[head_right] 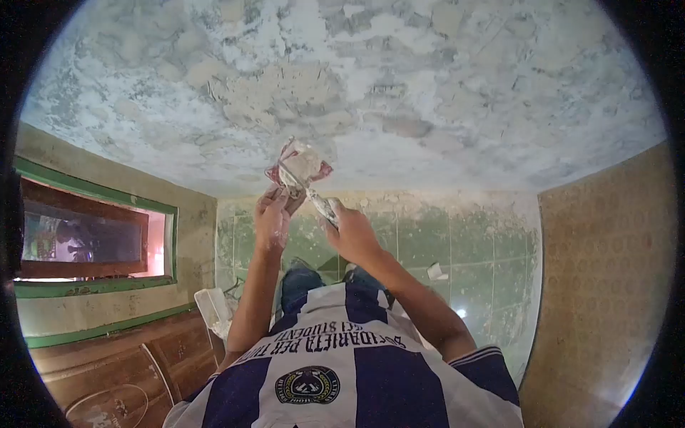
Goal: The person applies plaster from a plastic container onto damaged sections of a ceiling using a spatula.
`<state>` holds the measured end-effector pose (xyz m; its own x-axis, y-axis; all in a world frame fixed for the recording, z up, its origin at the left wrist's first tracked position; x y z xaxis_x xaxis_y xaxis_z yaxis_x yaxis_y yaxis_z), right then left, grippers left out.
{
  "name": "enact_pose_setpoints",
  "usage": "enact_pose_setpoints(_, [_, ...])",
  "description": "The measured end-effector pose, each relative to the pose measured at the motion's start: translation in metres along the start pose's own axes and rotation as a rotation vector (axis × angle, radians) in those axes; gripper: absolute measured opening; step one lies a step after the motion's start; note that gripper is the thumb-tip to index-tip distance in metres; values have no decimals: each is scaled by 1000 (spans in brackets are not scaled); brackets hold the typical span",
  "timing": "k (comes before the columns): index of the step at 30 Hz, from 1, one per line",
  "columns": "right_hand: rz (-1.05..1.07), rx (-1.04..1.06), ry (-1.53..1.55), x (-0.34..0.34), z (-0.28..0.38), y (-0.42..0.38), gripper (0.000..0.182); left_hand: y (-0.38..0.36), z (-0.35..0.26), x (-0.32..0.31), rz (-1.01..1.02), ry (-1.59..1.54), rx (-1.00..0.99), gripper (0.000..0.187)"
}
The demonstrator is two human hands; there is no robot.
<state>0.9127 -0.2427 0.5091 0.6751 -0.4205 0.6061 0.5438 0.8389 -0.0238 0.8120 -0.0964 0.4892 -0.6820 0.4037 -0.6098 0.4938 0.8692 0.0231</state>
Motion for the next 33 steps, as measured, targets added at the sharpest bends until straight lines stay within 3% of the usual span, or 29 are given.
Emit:
enact_pose_setpoints(11, [-7, -13, 5, 32, -16, 45, 42, 39, 20, -27, -28, -12, 22, 30])
enact_pose_setpoints(14, [90, -74, -71, 24, -29, 64, 44, 47, 34, -19, -36, -40, 4, 35])
enact_pose_setpoints(17, [-63, -7, 75, 37, -21, 62, 46, 47, 26, -26, -44, -49, -9, 34])
enact_pose_setpoints(19, [196, -178, -86, 23, -35, 71, 49, 47, 34, -16, -41, -58, -7, 31])
enact_pose_setpoints(22, [0, -35, 68, 32, -28, 67, 50, 55, 33, -16, -58, -73, -12, 29])
enact_pose_setpoints(25, [167, -158, -113, 21, -32, 69, 49, 53, 33, -19, -78, -81, -1, 29])
enact_pose_setpoints(26, [166, -159, -113, 18, -33, 67, 49, 54, 31, -19, -76, -68, -11, 29])
enact_pose_setpoints(28, [-5, 29, 114, 27, -22, 68, 47, 59, 31, -17, -71, -79, -26, 29])
enact_pose_setpoints(31, [112, -138, -93, 20, -24, 68, 45, 57, 33, -14, -77, -78, -15, 30])
enact_pose_setpoints(33, [61, -62, -33, 20, -26, 66, 44, 56, 33, -13, -76, -68, -17, 30])
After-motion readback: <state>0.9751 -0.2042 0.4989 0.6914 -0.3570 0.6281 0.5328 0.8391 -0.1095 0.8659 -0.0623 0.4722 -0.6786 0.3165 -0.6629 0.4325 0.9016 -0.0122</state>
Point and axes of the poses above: each hand's wrist, its own y-axis towards the middle knuckle, its own x-axis out of the back of the hand, z = x × y, the point moved 6 cm from there along y, towards the middle knuckle, and after that the axes turned 12 degrees about -x, right-handed, at the moved point
